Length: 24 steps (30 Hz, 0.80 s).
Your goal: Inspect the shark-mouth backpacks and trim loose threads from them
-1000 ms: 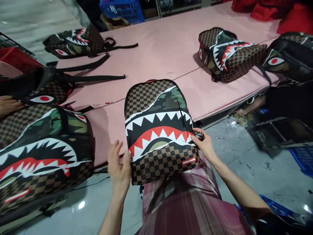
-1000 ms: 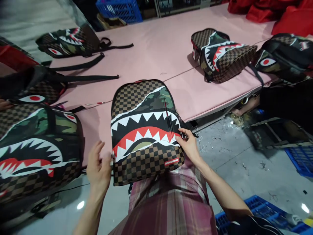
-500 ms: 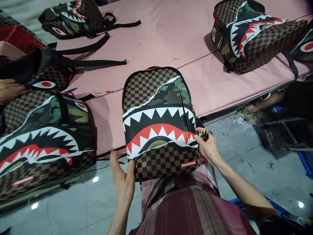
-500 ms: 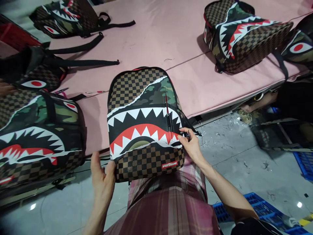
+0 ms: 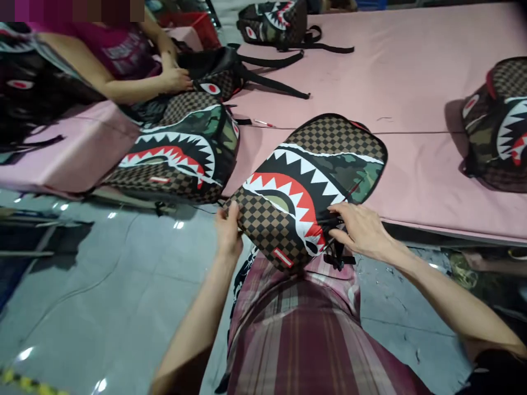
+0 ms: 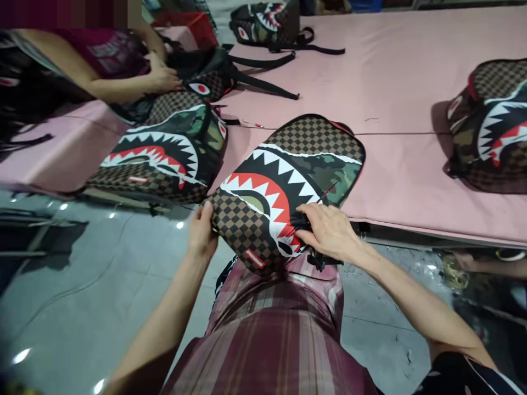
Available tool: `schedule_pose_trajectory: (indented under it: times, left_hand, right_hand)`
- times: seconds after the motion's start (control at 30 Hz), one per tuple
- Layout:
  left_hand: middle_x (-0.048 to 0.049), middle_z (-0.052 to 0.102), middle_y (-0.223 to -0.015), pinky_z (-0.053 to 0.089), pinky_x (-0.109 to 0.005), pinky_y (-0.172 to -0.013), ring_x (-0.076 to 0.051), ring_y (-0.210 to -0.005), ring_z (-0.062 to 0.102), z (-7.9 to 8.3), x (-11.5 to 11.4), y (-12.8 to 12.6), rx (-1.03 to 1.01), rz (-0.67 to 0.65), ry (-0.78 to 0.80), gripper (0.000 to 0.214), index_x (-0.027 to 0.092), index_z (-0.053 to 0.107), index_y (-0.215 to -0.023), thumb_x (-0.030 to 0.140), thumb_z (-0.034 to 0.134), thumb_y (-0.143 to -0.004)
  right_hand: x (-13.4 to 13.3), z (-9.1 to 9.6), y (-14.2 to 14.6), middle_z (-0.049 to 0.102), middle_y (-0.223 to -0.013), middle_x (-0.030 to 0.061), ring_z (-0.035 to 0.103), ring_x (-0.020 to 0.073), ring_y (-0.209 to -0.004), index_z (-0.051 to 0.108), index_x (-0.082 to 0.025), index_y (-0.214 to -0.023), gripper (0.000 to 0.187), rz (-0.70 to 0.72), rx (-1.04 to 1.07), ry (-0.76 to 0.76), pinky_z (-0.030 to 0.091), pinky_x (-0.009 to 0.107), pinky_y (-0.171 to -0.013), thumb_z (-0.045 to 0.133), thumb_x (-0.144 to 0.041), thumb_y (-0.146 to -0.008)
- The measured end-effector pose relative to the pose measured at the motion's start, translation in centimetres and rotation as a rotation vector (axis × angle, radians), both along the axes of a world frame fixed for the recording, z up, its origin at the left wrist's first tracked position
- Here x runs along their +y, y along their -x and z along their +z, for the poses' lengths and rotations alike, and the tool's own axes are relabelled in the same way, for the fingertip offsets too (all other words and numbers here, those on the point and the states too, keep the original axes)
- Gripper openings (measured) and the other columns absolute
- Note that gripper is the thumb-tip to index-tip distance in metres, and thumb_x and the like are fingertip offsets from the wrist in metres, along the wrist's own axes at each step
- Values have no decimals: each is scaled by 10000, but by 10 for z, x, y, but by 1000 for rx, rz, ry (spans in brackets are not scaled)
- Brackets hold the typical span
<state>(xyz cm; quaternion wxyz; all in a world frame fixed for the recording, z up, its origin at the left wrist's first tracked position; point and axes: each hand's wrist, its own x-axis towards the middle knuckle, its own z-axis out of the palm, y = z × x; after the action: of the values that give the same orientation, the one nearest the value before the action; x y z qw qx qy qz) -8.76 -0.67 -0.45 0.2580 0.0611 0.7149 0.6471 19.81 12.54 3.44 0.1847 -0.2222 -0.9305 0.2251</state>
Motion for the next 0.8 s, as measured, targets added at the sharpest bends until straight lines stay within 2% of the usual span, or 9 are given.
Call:
schedule_pose_trajectory:
  times: [0.1, 0.2, 0.3, 0.4, 0.6, 0.67, 0.8]
  left_hand:
    - [-52, 644, -947, 522, -270, -683, -155, -787, 620, -5, -17, -46, -203, -17, -24, 374, 173, 561, -998, 416, 659, -731]
    - [-83, 667, -971, 530, -312, -785, -184, -860, 636, -3, -14, -66, -236, 2, -154, 364, 145, 582, -1030, 336, 663, -730]
    - [-86, 673, -951, 533, -334, -805, -184, -831, 643, 1, -7, -64, -241, -2, -193, 346, 124, 600, -1014, 313, 661, -731]
    - [-90, 675, -940, 542, -340, -778, -182, -792, 644, 3, -6, -60, -244, -9, -187, 351, 116, 601, -1007, 325, 662, -731]
    - [-102, 678, -960, 550, -344, -765, -181, -775, 647, 3, -7, -62, -246, 21, -178, 311, 112, 613, -985, 308, 651, -746]
    - [-105, 679, -970, 551, -346, -776, -186, -787, 649, 4, -7, -63, -248, 30, -182, 300, 113, 616, -985, 298, 650, -751]
    - [-106, 683, -972, 551, -350, -797, -197, -813, 656, 6, -6, -62, -258, 51, -180, 303, 117, 608, -1015, 268, 653, -756]
  right_hand:
    - [20, 5, 11, 647, -1004, 52, 577, 199, -865, 581, -227, -1088, 313, 228, -58, -78, 384, 354, -769, 377, -416, -943]
    - [30, 3, 18, 634, -1031, 5, 563, 163, -884, 602, -264, -1054, 320, 377, -95, -141, 344, 364, -809, 351, -437, -957]
    - [33, 2, 25, 628, -1039, 8, 558, 153, -867, 632, -263, -1035, 329, 396, -78, -222, 319, 383, -798, 349, -415, -965]
    - [30, 3, 32, 639, -1011, -2, 545, 142, -827, 653, -277, -1017, 329, 422, -77, -241, 301, 399, -803, 350, -396, -967]
    - [28, 7, 42, 660, -901, -57, 490, 105, -703, 681, -318, -927, 217, 430, -54, -50, 272, 408, -874, 471, -370, -915]
    - [29, 8, 43, 660, -888, -68, 479, 99, -697, 680, -319, -909, 200, 448, -67, -40, 262, 408, -879, 484, -358, -903]
    - [33, 8, 44, 652, -923, -57, 470, 103, -715, 656, -311, -944, 266, 553, -101, -263, 253, 409, -852, 393, -273, -942]
